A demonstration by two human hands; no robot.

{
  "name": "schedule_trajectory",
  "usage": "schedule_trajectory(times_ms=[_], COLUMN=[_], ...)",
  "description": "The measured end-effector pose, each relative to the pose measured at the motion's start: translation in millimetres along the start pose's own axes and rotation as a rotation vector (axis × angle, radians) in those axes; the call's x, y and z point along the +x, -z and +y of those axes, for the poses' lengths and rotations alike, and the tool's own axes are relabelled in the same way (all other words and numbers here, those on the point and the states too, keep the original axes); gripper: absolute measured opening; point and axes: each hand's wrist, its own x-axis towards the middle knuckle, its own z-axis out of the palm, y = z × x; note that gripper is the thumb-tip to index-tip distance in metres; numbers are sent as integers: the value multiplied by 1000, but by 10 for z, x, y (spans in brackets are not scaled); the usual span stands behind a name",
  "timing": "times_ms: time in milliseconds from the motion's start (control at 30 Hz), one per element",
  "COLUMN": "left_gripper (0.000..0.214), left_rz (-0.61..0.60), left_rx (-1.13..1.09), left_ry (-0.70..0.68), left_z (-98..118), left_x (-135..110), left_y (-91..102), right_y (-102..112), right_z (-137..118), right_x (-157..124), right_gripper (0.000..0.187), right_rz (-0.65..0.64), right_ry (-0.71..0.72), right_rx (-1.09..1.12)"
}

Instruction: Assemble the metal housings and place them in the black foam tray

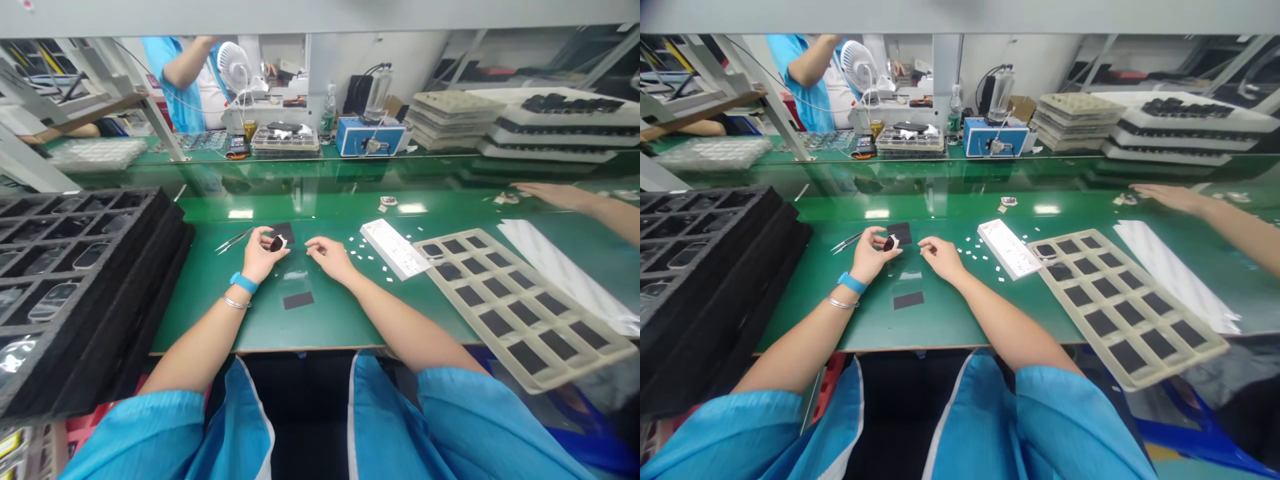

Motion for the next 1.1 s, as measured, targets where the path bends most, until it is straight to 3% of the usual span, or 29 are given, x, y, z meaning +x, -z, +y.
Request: schedule_trajectory(times_ms=[800, 1100], left_gripper=[61, 63], left_rz=[12, 39], left_rx=[62, 202], left_ry=[-18, -122], left_z=[-50, -80], left_x=[44, 97], left_y=[-16, 3], right_y=[-10, 59], right_z=[40, 154], right_x=[45, 155], right_gripper=[19, 22], right_rz=[2, 86], right_ry=[15, -56], right_rx=[-36, -2])
